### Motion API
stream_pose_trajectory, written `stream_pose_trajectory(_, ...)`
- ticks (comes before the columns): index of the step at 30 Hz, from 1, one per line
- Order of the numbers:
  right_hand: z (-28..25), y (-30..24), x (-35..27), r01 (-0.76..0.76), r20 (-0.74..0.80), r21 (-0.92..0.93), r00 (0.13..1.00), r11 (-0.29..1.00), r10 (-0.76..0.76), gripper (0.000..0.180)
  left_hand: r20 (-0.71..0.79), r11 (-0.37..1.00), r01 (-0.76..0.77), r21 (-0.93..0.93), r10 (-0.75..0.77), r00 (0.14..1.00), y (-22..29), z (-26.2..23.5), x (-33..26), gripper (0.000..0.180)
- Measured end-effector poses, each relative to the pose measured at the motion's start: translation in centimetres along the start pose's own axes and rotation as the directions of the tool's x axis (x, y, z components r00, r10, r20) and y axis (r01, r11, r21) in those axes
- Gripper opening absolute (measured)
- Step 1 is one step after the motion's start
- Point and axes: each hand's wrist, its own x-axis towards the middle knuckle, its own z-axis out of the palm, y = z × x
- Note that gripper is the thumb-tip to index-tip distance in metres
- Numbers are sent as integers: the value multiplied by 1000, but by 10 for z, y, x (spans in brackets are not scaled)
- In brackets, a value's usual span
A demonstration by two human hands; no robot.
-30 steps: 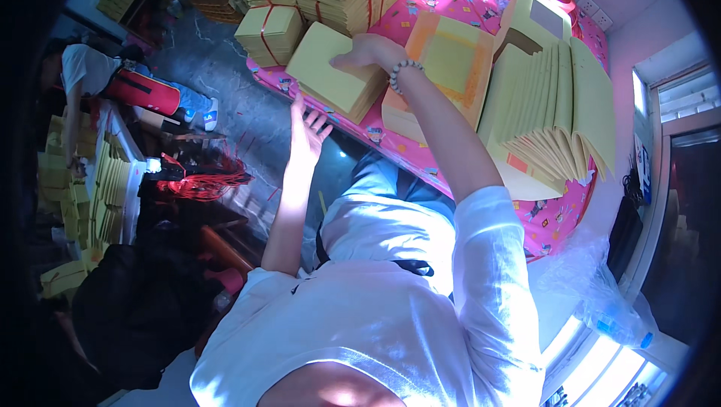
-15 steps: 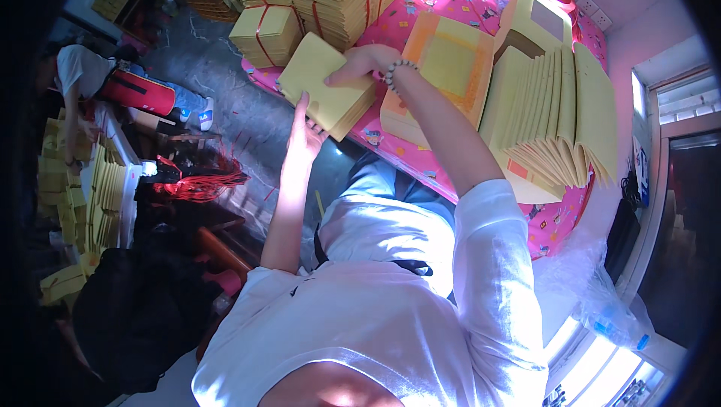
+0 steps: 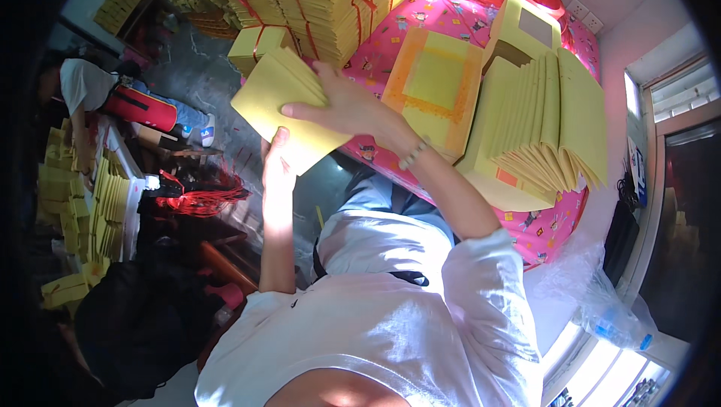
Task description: The person stacks yellow paper sheets on a table, aligns them, and ties them into bundles using red string. The person then folds individual yellow paper sheets into small packets and places them into a stack.
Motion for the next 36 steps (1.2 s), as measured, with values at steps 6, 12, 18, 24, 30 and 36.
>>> stream_pose_trajectory(6,-19,20,-71,361,-423,276,878,891,-224,106,516,970,-146,195,25,856,20,59,34,73)
stream_pose_trajectory(12,-24,48,-99,353,-617,263,777,898,-125,97,676,942,-99,320,-153,721,-1,102,70,89)
stream_pose_trajectory(18,-23,63,-105,421,-682,395,730,817,-47,92,661,914,14,406,-304,686,-23,115,79,101)
stream_pose_trajectory(24,-15,68,-96,433,-760,297,647,851,-64,96,666,917,5,400,-294,686,-26,110,76,91)
stream_pose_trajectory(30,-15,68,-87,484,-787,310,614,818,-64,116,703,929,-97,356,-198,683,-31,111,71,70)
stream_pose_trajectory(36,-20,57,-90,483,-809,218,576,848,-120,115,683,885,-166,435,-204,702,-31,110,76,69)
